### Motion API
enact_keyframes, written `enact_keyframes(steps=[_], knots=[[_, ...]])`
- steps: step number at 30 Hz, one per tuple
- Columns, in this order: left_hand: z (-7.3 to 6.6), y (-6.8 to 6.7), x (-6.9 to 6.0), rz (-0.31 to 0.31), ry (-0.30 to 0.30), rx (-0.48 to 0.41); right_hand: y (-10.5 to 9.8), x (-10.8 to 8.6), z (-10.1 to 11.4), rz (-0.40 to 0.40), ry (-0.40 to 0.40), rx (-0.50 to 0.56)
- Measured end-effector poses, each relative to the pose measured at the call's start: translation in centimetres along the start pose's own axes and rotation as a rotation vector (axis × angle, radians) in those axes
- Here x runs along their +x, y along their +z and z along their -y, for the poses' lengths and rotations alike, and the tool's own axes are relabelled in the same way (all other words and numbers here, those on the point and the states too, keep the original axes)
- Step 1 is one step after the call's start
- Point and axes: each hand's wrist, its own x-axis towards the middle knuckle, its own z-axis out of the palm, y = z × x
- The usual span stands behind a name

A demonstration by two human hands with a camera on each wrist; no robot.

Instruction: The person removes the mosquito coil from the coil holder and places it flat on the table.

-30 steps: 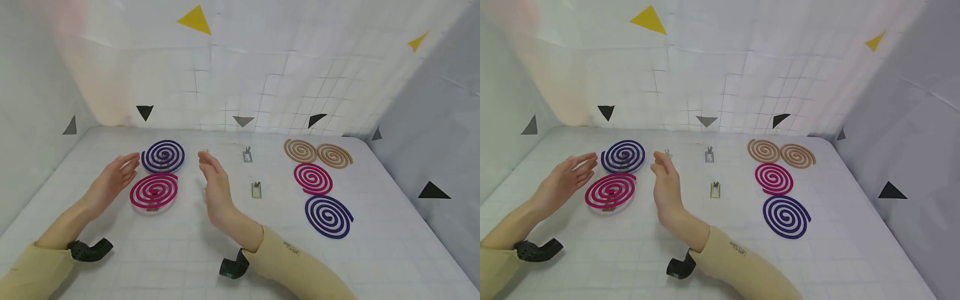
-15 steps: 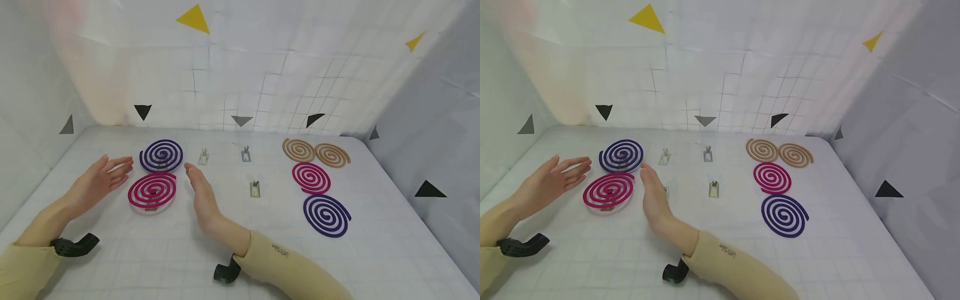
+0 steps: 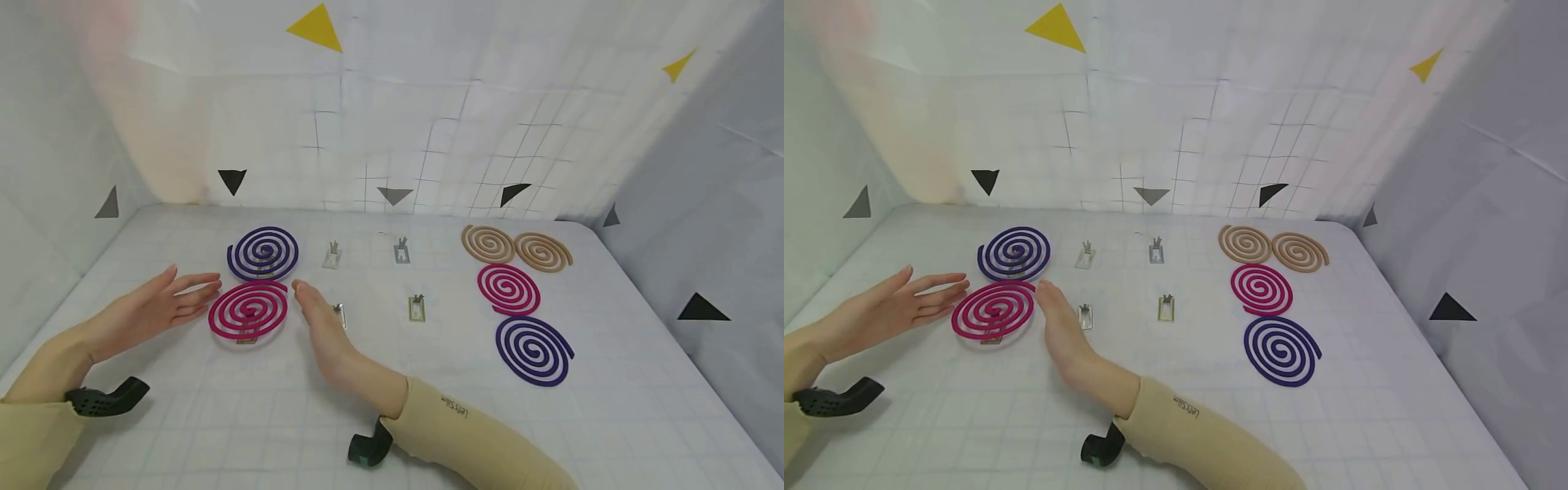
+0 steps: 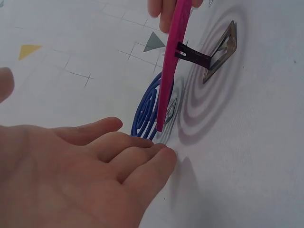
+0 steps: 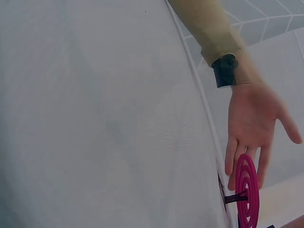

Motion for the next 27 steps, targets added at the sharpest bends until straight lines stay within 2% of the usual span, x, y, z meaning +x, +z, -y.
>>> enact_keyframes(steps=[9, 14, 19, 27], knots=[[-0.1, -0.1, -0.1, 0.056, -0.027, -0.040, 0.1, 0.1, -0.3, 0.022, 0.010, 0.012], [-0.2, -0.2, -0.4, 0.114, -0.051, -0.128, 0.2, 0.2, -0.6, 0.023, 0.003, 0.013], [-0.3, -0.2, -0.5, 0.126, -0.087, -0.208, 0.3, 0.2, -0.8, 0.030, 0.007, 0.012], [-0.3, -0.4, -0.9, 0.176, -0.069, -0.232, 0.4, 0.1, -1.0, 0.025, 0.008, -0.023]])
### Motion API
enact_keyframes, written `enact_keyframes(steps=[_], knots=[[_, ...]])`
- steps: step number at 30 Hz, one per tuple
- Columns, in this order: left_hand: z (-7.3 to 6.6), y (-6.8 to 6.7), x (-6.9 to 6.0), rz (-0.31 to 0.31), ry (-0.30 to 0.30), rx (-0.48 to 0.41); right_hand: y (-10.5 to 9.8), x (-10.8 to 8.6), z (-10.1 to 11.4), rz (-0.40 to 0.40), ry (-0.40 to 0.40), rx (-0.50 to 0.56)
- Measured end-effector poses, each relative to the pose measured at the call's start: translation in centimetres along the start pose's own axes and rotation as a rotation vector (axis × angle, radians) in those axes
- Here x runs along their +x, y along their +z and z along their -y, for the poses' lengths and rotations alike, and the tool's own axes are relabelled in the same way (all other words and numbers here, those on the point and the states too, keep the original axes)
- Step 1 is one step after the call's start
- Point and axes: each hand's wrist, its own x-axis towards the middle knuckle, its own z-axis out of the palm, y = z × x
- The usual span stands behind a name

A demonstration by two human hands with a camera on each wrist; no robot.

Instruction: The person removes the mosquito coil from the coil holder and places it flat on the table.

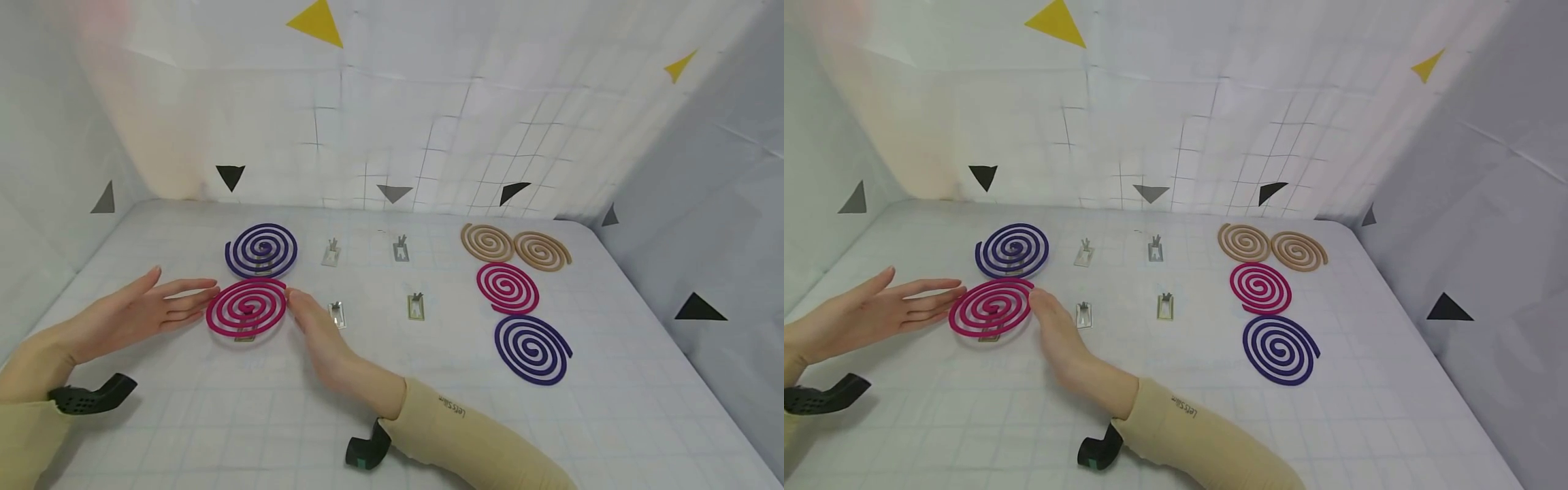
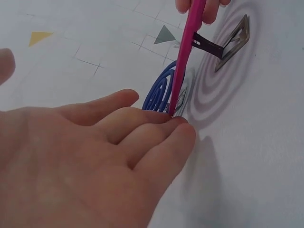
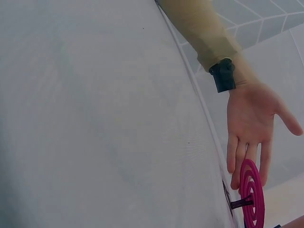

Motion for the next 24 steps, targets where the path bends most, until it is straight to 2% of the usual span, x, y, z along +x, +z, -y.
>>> enact_keyframes(steps=[4, 11, 18, 24], knots=[[-0.04, -0.03, -0.08, -0.006, -0.005, 0.014, 0.05, -0.14, 0.17, -0.011, 0.004, -0.019], [-0.22, -0.10, -0.49, 0.002, 0.002, -0.033, -0.03, -0.09, -0.03, -0.014, 0.017, -0.028], [-0.33, -0.17, -0.75, -0.036, -0.040, 0.034, -0.08, -0.12, -0.10, -0.018, 0.025, -0.025], [-0.18, -0.11, -0.73, 0.024, -0.015, -0.001, -0.04, -0.05, -0.19, -0.015, 0.012, -0.039]])
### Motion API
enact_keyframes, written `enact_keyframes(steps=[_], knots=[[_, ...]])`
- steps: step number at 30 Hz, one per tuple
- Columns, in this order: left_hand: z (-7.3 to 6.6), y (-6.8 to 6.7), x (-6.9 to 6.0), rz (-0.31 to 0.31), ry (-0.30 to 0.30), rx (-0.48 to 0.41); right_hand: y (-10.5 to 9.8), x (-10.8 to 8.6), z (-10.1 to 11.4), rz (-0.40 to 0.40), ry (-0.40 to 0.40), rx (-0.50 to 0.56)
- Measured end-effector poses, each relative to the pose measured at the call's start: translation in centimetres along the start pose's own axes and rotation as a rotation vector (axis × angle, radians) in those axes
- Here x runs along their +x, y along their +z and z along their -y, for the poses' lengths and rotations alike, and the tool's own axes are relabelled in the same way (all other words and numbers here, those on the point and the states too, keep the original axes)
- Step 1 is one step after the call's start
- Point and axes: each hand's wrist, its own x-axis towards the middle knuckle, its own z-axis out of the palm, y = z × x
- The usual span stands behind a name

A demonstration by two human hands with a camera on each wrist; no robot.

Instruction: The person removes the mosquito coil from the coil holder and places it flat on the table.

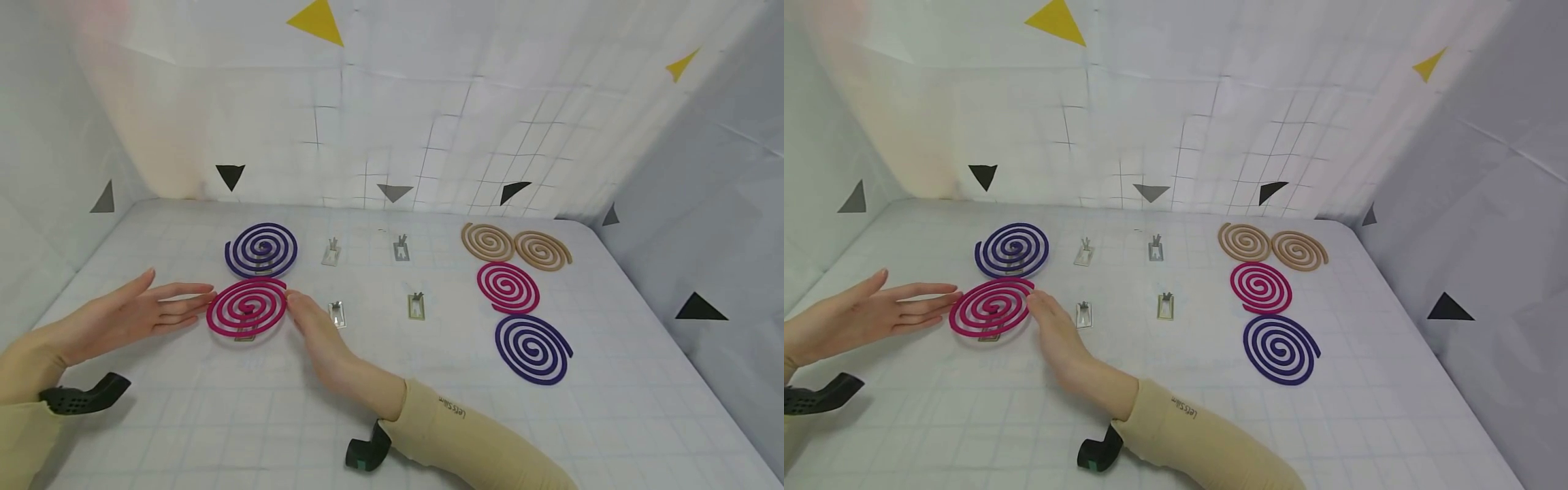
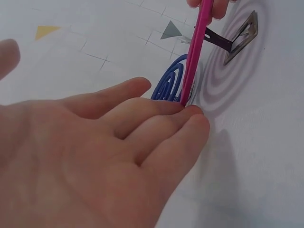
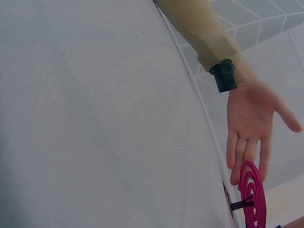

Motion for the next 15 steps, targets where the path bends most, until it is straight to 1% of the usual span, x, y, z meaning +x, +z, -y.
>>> enact_keyframes(steps=[4, 6, 12, 15], knots=[[0.01, 0.02, -0.01, 0.037, 0.017, -0.049, 0.05, 0.09, -0.11, 0.018, -0.015, 0.029], [-0.05, 0.07, -0.03, 0.041, 0.019, -0.055, 0.07, 0.09, -0.10, 0.033, -0.017, 0.051], [-0.34, 0.25, -0.02, 0.086, 0.026, -0.069, 0.11, 0.00, 0.20, 0.050, -0.001, 0.083], [-0.43, 0.25, -0.14, 0.088, 0.028, -0.070, 0.10, -0.06, 0.27, 0.055, 0.001, 0.083]])
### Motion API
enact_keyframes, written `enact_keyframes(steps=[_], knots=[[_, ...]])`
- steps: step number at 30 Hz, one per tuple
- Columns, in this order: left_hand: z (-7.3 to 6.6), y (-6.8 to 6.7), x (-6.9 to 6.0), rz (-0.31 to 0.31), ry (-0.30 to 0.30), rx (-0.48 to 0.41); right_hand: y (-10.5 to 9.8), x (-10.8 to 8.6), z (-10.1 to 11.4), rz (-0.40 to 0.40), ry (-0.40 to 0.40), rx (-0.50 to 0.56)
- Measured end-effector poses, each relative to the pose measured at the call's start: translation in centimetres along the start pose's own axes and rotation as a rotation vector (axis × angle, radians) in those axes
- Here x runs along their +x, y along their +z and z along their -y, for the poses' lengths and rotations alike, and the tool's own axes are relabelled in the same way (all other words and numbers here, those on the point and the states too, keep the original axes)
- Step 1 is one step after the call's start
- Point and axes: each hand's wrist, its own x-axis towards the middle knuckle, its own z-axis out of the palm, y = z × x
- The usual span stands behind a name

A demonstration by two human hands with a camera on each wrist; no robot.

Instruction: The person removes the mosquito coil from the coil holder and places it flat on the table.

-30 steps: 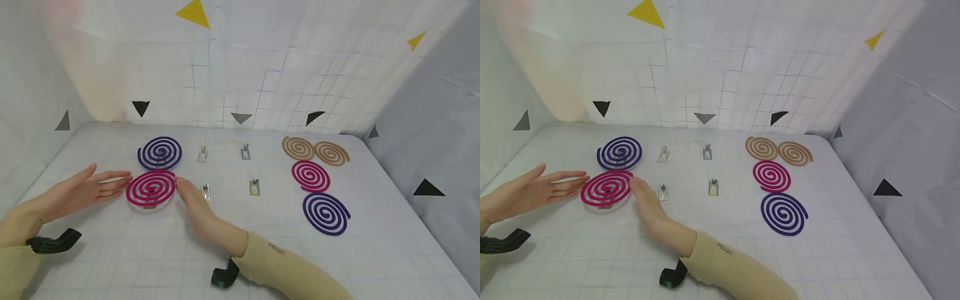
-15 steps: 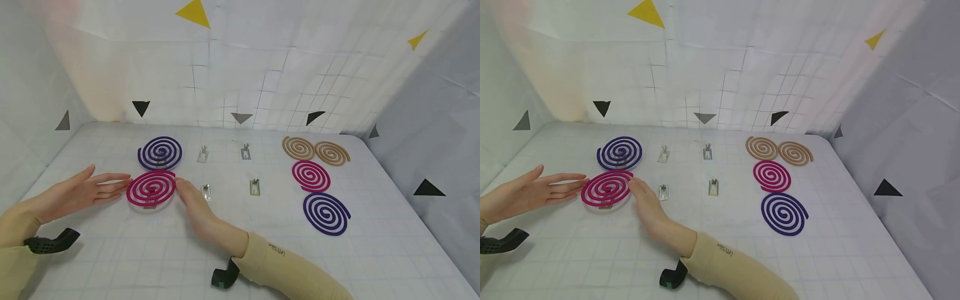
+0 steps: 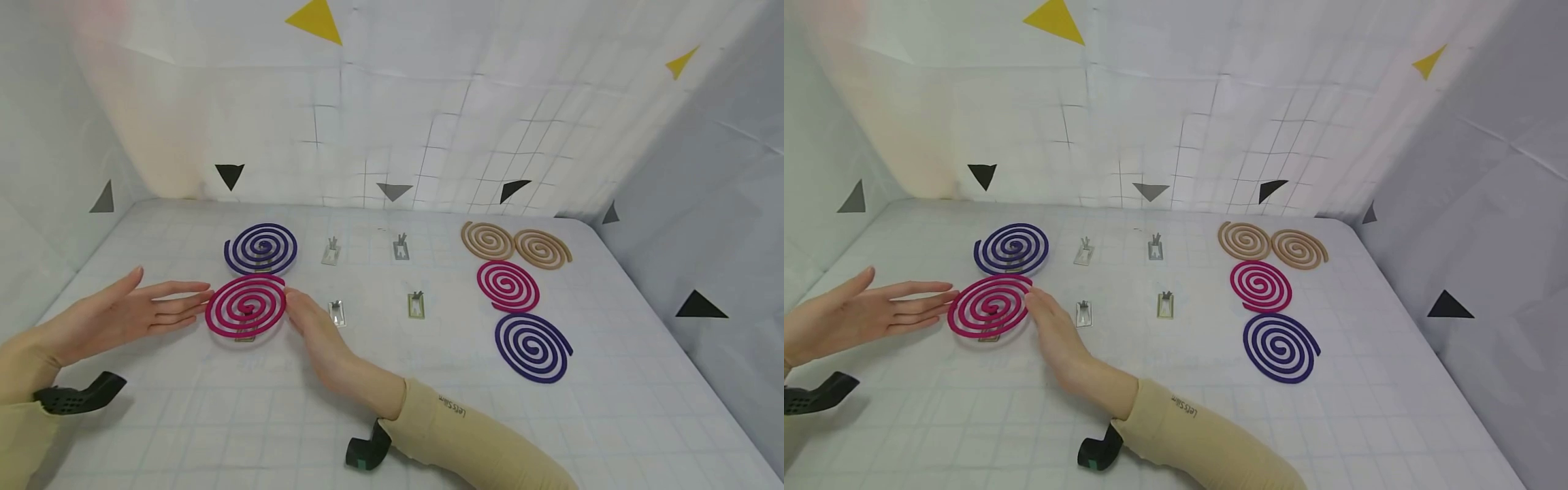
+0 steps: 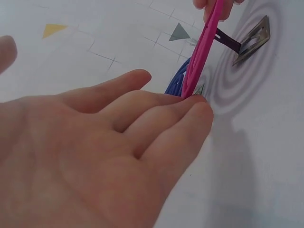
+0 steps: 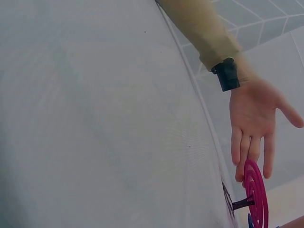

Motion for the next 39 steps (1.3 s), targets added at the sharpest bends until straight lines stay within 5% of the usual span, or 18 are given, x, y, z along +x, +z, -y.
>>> enact_keyframes(steps=[9, 15, 32, 39], knots=[[-0.17, -0.14, -0.13, 0.024, -0.002, -0.016, -0.08, -0.14, 0.21, -0.003, -0.016, -0.010], [-0.14, -0.31, -0.14, 0.082, 0.055, -0.051, -0.15, -0.18, 0.50, -0.004, -0.022, -0.014], [-0.37, -0.09, -0.09, 0.032, 0.016, -0.053, -0.25, -0.05, 0.76, -0.018, -0.018, 0.042], [-0.20, 0.12, 0.30, 0.080, 0.064, -0.073, -0.59, -0.02, 1.02, -0.024, -0.018, 0.017]])
